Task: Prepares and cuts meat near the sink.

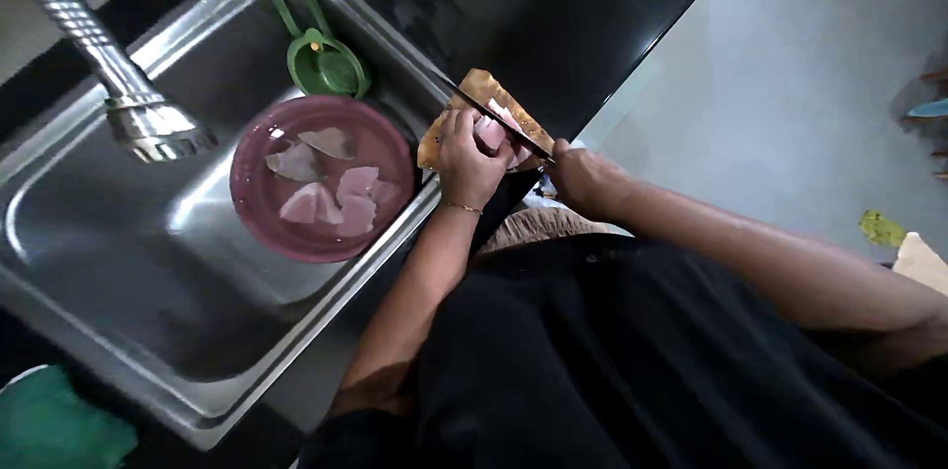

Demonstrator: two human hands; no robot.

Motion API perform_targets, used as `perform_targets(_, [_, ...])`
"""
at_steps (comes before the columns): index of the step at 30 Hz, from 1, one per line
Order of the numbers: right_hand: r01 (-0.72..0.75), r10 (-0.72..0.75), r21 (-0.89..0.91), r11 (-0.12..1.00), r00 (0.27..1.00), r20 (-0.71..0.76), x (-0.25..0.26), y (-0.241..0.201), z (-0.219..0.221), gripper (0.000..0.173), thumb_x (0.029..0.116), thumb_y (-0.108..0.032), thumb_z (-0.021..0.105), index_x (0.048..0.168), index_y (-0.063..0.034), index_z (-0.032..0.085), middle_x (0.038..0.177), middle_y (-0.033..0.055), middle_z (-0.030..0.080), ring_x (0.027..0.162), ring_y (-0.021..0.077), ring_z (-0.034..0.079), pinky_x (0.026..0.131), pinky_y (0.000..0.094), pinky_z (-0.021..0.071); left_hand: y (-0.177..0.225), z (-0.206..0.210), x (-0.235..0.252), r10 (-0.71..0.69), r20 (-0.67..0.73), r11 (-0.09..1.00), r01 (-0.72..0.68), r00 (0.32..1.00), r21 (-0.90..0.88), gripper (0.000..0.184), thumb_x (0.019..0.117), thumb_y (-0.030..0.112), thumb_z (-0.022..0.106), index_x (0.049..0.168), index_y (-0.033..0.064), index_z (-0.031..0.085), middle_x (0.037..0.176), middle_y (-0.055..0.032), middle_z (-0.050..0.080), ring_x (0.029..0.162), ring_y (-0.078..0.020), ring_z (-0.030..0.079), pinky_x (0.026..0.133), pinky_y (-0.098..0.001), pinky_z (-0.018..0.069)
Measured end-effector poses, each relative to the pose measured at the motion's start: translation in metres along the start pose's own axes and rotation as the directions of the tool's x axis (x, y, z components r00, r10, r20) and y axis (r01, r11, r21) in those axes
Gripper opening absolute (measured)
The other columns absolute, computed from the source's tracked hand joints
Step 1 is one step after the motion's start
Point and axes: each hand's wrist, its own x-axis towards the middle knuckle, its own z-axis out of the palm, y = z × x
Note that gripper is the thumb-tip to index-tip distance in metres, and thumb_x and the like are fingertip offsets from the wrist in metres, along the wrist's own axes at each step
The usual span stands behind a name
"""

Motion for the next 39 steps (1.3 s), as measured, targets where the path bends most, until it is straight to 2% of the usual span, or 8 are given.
perform_targets(7, [-0.119,0.122,-0.040,0.992,0.988,0.092,-0.020,0.027,0.009,0.033,0.1120,-0.031,0.039,0.128,-0.0027,0.046,0.101,0.0224,0.067,0.099,0.0422,0.070,0.082,0.0581,0.0564,-0.002,0.000,0.000,-0.018,0.039,1.000,0.019,0.999,-0.021,0.053,0.0778,0.023,0.084,0.119,-0.0037,0.065,0.124,-0.0241,0.065,0.116,-0.0371,0.064,0.098,-0.0521,0.0523])
perform_targets(10, [-0.082,0.082,-0.017,0.997,0.996,0.043,-0.001,0.018,0.011,0.034,0.1114,-0.028,0.041,0.132,-0.0014,0.046,0.103,0.0232,0.067,0.100,0.0430,0.071,0.082,0.0589,0.0569,-0.001,0.001,0.002,-0.011,0.047,1.000,0.012,0.999,-0.013,0.053,0.0779,0.024,0.085,0.117,-0.0042,0.064,0.123,-0.0246,0.064,0.115,-0.0374,0.064,0.098,-0.0515,0.0524])
perform_targets(13, [-0.043,0.043,-0.011,0.999,0.999,0.010,0.014,0.000,0.006,0.030,0.1114,-0.027,0.041,0.128,-0.0015,0.045,0.104,0.0226,0.067,0.101,0.0424,0.071,0.082,0.0580,0.0573,0.001,-0.001,0.001,-0.019,0.052,1.000,0.019,0.998,-0.002,0.054,0.0779,0.025,0.084,0.119,-0.0042,0.064,0.124,-0.0249,0.063,0.115,-0.0375,0.064,0.098,-0.0511,0.0524])
perform_targets(18, [-0.009,0.009,-0.012,1.000,1.000,-0.002,0.012,-0.006,-0.001,0.031,0.1121,-0.026,0.039,0.127,-0.0006,0.045,0.103,0.0238,0.067,0.103,0.0431,0.070,0.083,0.0576,0.0574,0.008,-0.005,-0.003,-0.069,0.139,0.997,0.065,0.988,0.033,0.075,0.0732,0.028,0.089,0.131,-0.0049,0.055,0.135,-0.0269,0.056,0.128,-0.0397,0.056,0.107,-0.0523,0.0467])
perform_targets(21, [0.008,-0.008,0.002,1.000,1.000,0.008,0.005,0.000,-0.002,0.029,0.1105,-0.025,0.043,0.125,-0.0005,0.047,0.103,0.0232,0.066,0.102,0.0429,0.070,0.082,0.0581,0.0569,0.011,-0.003,-0.004,-0.107,0.121,0.994,0.102,0.987,0.047,0.068,0.0740,0.022,0.088,0.129,-0.0039,0.057,0.135,-0.0253,0.058,0.127,-0.0383,0.057,0.106,-0.0515,0.0482])
perform_targets(28, [-0.085,0.090,-0.050,0.995,0.989,0.114,-0.020,0.038,0.005,0.031,0.1115,-0.030,0.041,0.126,-0.0031,0.047,0.098,0.0212,0.067,0.097,0.0420,0.071,0.081,0.0584,0.0562,0.008,0.003,-0.005,-0.091,0.093,0.996,0.090,0.992,0.017,0.066,0.0737,0.025,0.088,0.126,-0.0025,0.058,0.133,-0.0243,0.059,0.122,-0.0375,0.060,0.102,-0.0513,0.0501])
perform_targets(33, [-0.031,0.030,0.015,0.999,0.998,0.055,0.006,0.021,0.009,0.034,0.1116,-0.030,0.042,0.129,-0.0009,0.047,0.099,0.0215,0.067,0.096,0.0415,0.071,0.081,0.0575,0.0571,0.006,0.002,-0.004,-0.081,0.092,0.997,0.081,0.992,0.007,0.070,0.0729,0.024,0.088,0.128,-0.0045,0.057,0.131,-0.0258,0.060,0.121,-0.0386,0.061,0.102,-0.0510,0.0502])
perform_targets(39, [0.012,-0.012,-0.011,1.000,0.999,0.036,0.019,-0.003,-0.006,0.032,0.1120,-0.030,0.041,0.125,-0.0016,0.047,0.102,0.0213,0.066,0.100,0.0405,0.071,0.082,0.0557,0.0574,0.007,0.002,-0.003,-0.096,0.104,0.995,0.093,0.990,0.036,0.071,0.0737,0.026,0.087,0.130,-0.0038,0.056,0.134,-0.0257,0.058,0.126,-0.0377,0.058,0.106,-0.0492,0.0475])
